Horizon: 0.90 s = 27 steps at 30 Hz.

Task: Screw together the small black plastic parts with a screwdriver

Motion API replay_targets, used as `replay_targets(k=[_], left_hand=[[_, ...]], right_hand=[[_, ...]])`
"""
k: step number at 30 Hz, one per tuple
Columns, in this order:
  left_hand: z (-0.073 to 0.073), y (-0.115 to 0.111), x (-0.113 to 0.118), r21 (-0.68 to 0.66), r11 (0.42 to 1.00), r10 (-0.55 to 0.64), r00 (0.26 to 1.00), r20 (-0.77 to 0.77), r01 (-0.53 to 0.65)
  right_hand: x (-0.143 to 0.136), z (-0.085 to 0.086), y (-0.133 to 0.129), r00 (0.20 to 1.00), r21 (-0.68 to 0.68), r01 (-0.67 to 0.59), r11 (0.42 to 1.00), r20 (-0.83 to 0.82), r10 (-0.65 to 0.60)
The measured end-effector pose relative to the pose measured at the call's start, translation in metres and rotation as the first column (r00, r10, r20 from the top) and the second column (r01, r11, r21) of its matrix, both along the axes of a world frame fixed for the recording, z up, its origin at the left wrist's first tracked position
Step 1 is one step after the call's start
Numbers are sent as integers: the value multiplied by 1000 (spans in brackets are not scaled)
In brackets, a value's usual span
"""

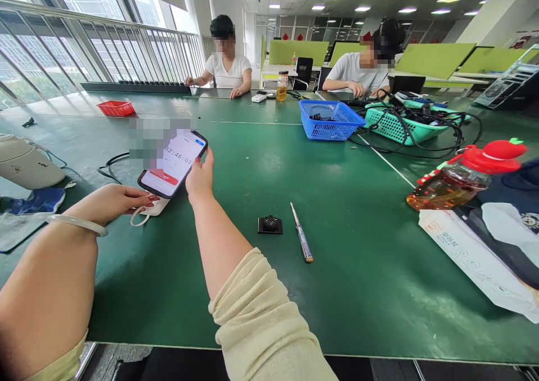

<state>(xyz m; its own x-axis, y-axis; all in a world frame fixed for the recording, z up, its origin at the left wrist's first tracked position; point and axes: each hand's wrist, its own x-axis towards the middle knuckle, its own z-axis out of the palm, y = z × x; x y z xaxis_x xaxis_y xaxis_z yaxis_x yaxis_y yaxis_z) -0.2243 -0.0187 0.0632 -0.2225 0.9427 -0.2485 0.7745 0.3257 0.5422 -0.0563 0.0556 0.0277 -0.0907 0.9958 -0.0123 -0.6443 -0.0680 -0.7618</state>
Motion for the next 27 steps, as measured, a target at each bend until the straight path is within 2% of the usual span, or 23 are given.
replay_targets(k=[2, 10, 24, 27], left_hand=[[2, -1, 3, 5, 1000, -1, 999, -42, 1], [5, -5, 13, 2, 1000, 15, 1000, 3, -15], [6, -4, 12, 38, 999, 17, 998, -53, -15], [8, -4, 9, -2, 999, -37, 998, -58, 37]], right_hand=[[0, -1, -1, 1000, 37, -11, 999, 11, 11], [-3, -3, -2, 999, 123, -20, 992, 42, 14], [-4, -8, -1, 997, 136, -2, 991, 71, -8], [-7, -12, 0, 997, 153, -3, 988, 79, -9]])
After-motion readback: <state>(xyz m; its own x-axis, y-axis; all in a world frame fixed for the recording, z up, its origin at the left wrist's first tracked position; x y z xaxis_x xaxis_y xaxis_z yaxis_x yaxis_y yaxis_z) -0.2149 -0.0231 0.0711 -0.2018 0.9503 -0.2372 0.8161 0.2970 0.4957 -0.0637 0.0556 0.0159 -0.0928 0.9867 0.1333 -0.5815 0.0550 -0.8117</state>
